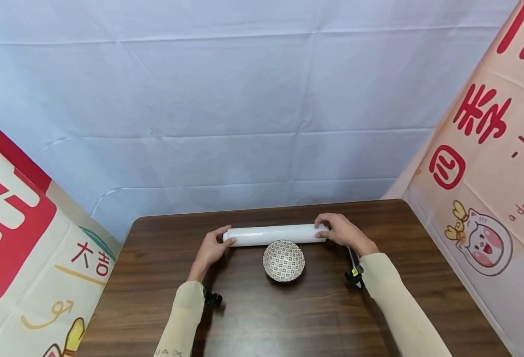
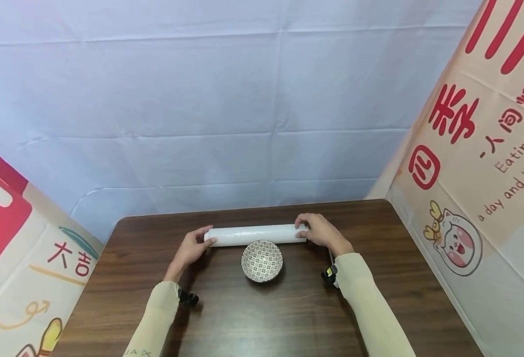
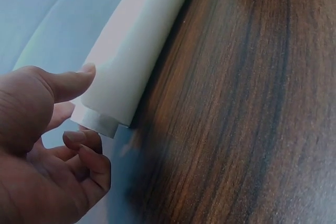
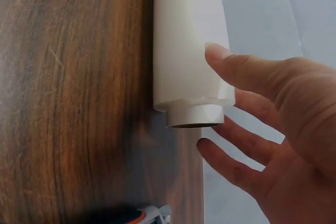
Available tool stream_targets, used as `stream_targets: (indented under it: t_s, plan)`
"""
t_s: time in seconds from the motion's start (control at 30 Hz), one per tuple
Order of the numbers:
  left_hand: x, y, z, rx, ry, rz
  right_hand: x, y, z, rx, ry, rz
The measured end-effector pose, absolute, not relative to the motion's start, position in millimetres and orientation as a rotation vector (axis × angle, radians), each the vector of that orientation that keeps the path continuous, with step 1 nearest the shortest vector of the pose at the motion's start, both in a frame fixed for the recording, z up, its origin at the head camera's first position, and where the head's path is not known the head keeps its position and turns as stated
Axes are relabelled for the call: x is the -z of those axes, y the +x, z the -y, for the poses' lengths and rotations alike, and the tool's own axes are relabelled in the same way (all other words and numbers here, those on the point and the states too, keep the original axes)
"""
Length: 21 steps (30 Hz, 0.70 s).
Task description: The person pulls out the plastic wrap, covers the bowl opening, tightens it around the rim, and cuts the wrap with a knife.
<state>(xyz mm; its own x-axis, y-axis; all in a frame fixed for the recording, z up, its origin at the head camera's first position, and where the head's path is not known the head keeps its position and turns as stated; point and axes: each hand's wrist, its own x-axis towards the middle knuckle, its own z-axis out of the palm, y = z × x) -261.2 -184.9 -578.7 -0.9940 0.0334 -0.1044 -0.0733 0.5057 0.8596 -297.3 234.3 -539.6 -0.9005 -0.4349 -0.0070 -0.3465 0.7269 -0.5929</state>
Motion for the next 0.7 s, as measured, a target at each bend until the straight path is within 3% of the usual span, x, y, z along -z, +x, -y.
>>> stream_targets:
  t_s: [0.43, 0.7]
  plan:
    - [582.8, -255.3, 186.4, -1.518, -0.037, -2.617, 534.2, -297.2, -217.2, 1.1, -0.542, -2.797]
    - [582.3, -257.9, 185.7, -1.544, -0.035, -2.617, 537.5, -303.7, -205.0, 0.986, -0.69, -2.856]
